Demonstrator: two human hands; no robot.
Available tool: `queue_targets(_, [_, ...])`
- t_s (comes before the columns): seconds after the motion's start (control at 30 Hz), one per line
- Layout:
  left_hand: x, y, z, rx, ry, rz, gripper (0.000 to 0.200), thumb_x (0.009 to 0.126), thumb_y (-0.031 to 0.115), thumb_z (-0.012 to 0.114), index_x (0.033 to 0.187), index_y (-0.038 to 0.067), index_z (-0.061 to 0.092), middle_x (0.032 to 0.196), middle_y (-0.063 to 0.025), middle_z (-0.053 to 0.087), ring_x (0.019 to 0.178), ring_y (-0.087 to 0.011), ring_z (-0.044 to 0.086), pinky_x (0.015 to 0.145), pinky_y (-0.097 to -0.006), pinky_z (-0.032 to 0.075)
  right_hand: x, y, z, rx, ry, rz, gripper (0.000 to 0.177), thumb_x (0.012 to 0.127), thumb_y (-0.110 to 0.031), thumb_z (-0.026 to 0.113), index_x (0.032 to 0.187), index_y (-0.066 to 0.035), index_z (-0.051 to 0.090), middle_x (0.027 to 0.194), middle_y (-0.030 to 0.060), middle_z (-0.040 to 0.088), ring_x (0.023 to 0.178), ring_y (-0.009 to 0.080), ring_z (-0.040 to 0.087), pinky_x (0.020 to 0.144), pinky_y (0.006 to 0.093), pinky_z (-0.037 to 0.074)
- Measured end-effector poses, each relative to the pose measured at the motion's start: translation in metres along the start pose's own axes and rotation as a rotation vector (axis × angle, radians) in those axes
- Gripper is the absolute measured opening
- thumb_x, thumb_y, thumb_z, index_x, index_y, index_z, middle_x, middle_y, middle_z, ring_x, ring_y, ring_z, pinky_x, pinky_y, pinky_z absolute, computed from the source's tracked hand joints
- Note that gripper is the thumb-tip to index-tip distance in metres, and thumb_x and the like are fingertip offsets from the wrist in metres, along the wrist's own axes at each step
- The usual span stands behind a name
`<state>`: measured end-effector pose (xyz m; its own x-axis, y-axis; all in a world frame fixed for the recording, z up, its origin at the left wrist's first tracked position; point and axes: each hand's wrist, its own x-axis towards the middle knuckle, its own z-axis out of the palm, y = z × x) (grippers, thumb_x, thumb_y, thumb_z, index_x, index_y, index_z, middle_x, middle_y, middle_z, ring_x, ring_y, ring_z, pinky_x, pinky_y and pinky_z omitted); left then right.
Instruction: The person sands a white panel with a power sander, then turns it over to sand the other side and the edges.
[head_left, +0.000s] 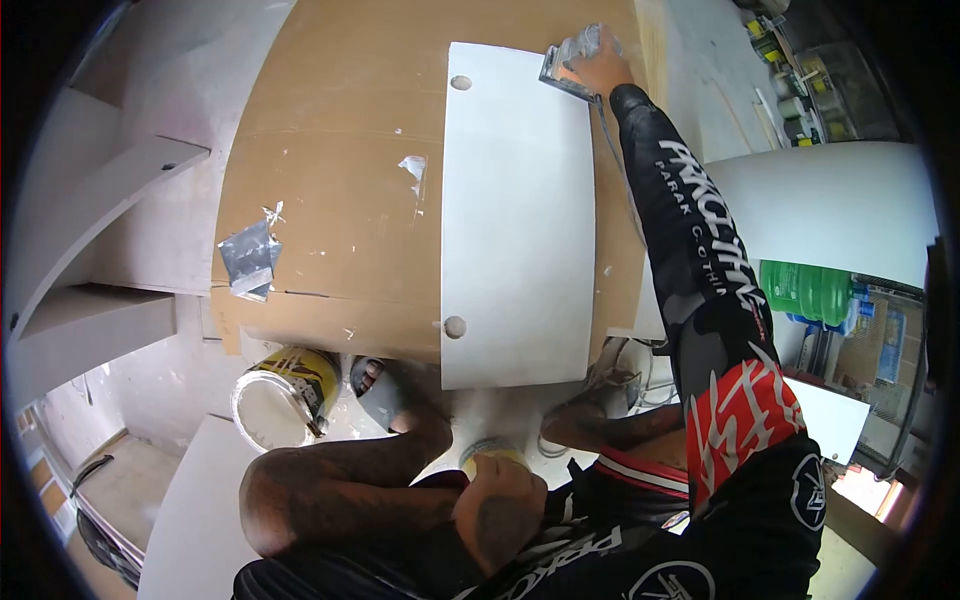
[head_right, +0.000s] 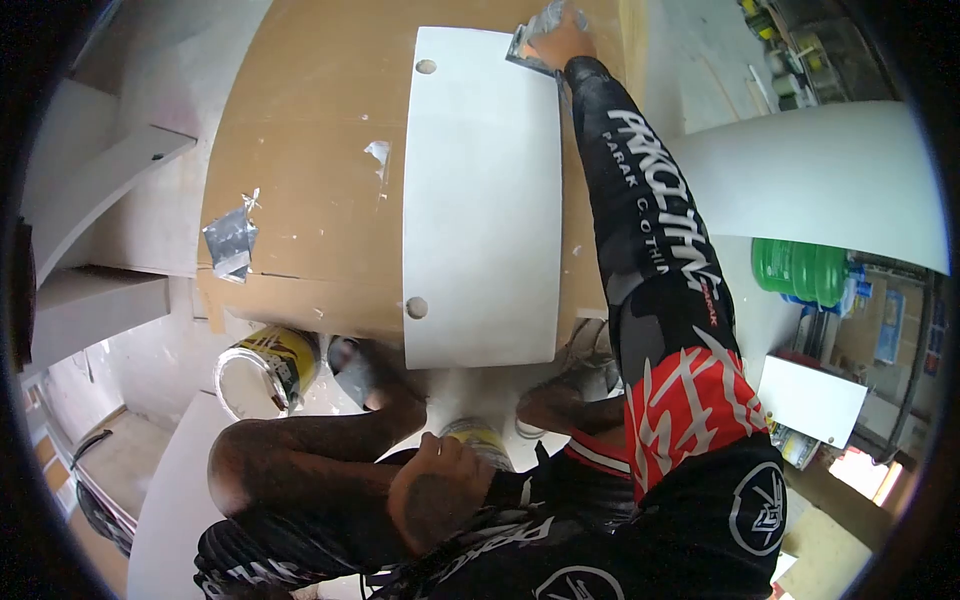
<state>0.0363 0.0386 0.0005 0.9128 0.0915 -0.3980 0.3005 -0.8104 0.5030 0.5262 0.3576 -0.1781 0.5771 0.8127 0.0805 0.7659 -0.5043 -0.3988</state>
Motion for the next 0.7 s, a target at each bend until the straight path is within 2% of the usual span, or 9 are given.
queue_targets(0.07, [0.003,-0.003,-0.001,0.013,0.024,-0.006,0.022,0.084,0.025,0.065,0.092,0.005,0.070,0.087,-0.0107,0.069,0.087,-0.0253,0.064,0.078,-0.0423,0.049,0.013,0.000,0.008,-0.014,0.054,-0.157,0.103,0.079,-0.040,0.070,0.162,-0.012,0.014,0.144,0.0289,0.052,0.127,0.0455,0.056,0.109,0.0419,0.044])
queue_targets(0.17, [0.006,-0.005,-0.010,0.034,0.048,-0.014,0.021,0.085,0.024,0.065,0.092,0.005,0.070,0.087,-0.0108,0.069,0.087,-0.0254,0.065,0.078,-0.0424,0.048,0.010,-0.018,-0.001,-0.064,-0.056,-0.161,0.105,0.079,-0.040,0.071,0.162,-0.012,0.013,0.147,0.0283,0.050,0.129,0.0436,0.055,0.110,0.0403,0.044])
queue_targets(0.37, [0.006,-0.006,-0.019,0.057,0.063,-0.022,0.021,0.085,0.023,0.063,0.093,0.004,0.069,0.088,-0.0109,0.069,0.087,-0.0255,0.065,0.079,-0.0427,0.048,0.037,-0.001,0.009,-0.054,0.010,-0.078,0.105,0.080,-0.040,0.072,0.162,-0.012,0.012,0.148,0.0270,0.049,0.129,0.0434,0.055,0.107,0.0395,0.047])
queue_targets(0.6, [0.007,-0.003,-0.006,0.021,0.066,-0.028,0.022,0.086,0.023,0.063,0.094,0.004,0.068,0.089,-0.0110,0.069,0.087,-0.0258,0.065,0.078,-0.0418,0.048,0.016,-0.036,-0.001,-0.078,-0.122,-0.177,0.109,0.079,-0.042,0.072,0.162,-0.010,0.011,0.148,0.0265,0.050,0.131,0.0420,0.054,0.108,0.0403,0.045])
queue_targets(0.67, [0.006,-0.003,-0.007,0.031,0.059,-0.028,0.022,0.086,0.023,0.063,0.094,0.004,0.068,0.089,-0.0109,0.069,0.087,-0.0258,0.065,0.078,-0.0417,0.048,0.025,-0.044,0.003,-0.601,-0.195,-0.539,0.079,0.085,-0.047,0.064,0.151,-0.008,0.042,0.156,0.0285,0.035,0.140,0.0524,0.034,0.118,0.0481,0.032])
queue_targets(0.7, [0.006,-0.003,-0.008,0.042,0.058,-0.028,0.022,0.086,0.023,0.062,0.094,0.004,0.068,0.089,-0.0107,0.069,0.088,-0.0258,0.065,0.078,-0.0417,0.048,0.032,-0.039,0.006,-0.600,-0.193,-0.543,0.079,0.085,-0.047,0.064,0.151,-0.008,0.042,0.156,0.0285,0.035,0.140,0.0524,0.034,0.118,0.0481,0.032])
